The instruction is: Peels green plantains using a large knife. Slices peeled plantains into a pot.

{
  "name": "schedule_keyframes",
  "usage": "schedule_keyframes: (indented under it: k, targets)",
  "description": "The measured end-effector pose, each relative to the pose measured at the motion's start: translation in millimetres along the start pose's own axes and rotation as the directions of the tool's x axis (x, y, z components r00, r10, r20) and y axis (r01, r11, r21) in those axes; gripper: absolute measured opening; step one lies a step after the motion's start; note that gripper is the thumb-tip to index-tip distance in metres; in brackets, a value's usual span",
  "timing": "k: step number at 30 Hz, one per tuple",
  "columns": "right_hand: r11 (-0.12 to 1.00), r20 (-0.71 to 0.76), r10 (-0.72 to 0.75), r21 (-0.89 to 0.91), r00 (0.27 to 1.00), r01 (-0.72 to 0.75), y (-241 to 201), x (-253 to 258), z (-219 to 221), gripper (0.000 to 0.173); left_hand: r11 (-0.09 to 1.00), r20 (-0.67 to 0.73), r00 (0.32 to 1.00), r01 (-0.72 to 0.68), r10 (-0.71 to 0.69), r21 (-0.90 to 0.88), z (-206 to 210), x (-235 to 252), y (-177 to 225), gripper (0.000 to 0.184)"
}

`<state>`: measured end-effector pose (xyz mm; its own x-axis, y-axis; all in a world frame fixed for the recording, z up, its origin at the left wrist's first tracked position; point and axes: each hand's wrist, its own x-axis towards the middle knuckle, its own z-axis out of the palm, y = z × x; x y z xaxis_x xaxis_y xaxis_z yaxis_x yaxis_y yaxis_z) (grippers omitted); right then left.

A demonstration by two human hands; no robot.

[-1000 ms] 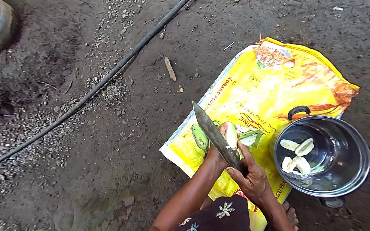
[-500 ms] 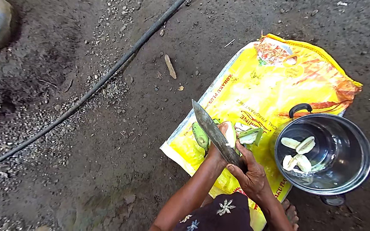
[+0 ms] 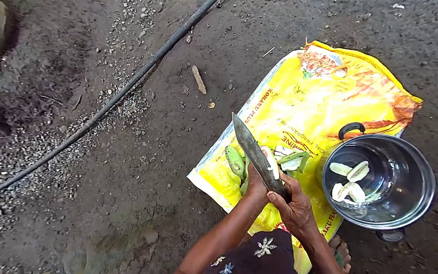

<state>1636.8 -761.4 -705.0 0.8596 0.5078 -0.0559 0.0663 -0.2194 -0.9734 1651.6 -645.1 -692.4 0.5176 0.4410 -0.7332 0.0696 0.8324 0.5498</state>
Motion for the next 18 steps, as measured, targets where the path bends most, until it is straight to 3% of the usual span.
schedule_keyframes:
  k: [4, 9, 12, 14, 16, 18]
  targets:
    - [0.999, 0.005, 0.002, 0.034, 1.000, -0.002, 1.8, 3.7, -1.8, 0.048, 0.999, 0.022, 0.999, -0.030, 0.029, 0.028, 3.1, -4.3, 0.5, 0.020]
    - [0.995, 0.168, 0.087, 0.030, 0.982, -0.093, -6.6, 10.0, -14.1, 0.077, 0.979, 0.132, 0.991, -0.037, 0.011, 0.201, -5.1, 4.7, 7.5, 0.034]
    - [0.981, 0.220, 0.152, 0.087, 0.964, -0.175, -7.7, 11.8, -18.9, 0.082, 0.989, 0.245, 0.969, -0.013, -0.023, 0.144, -8.2, 5.4, 9.0, 0.045]
    - [0.972, 0.218, 0.178, 0.114, 0.960, -0.206, -9.7, 12.6, -20.4, 0.085, 0.998, 0.404, 0.915, -0.013, -0.011, 0.056, -15.4, 4.7, 7.0, 0.064]
    - [0.959, 0.208, 0.179, 0.180, 0.961, -0.218, -12.3, 12.6, -19.7, 0.088, 0.998, 0.537, 0.843, -0.049, 0.024, 0.033, -22.2, 5.9, 6.8, 0.112]
    - [0.943, 0.201, 0.175, 0.247, 0.964, -0.222, -13.1, 12.5, -18.4, 0.090, 0.991, 0.597, 0.801, -0.114, 0.048, 0.072, -26.0, 7.1, 6.5, 0.139]
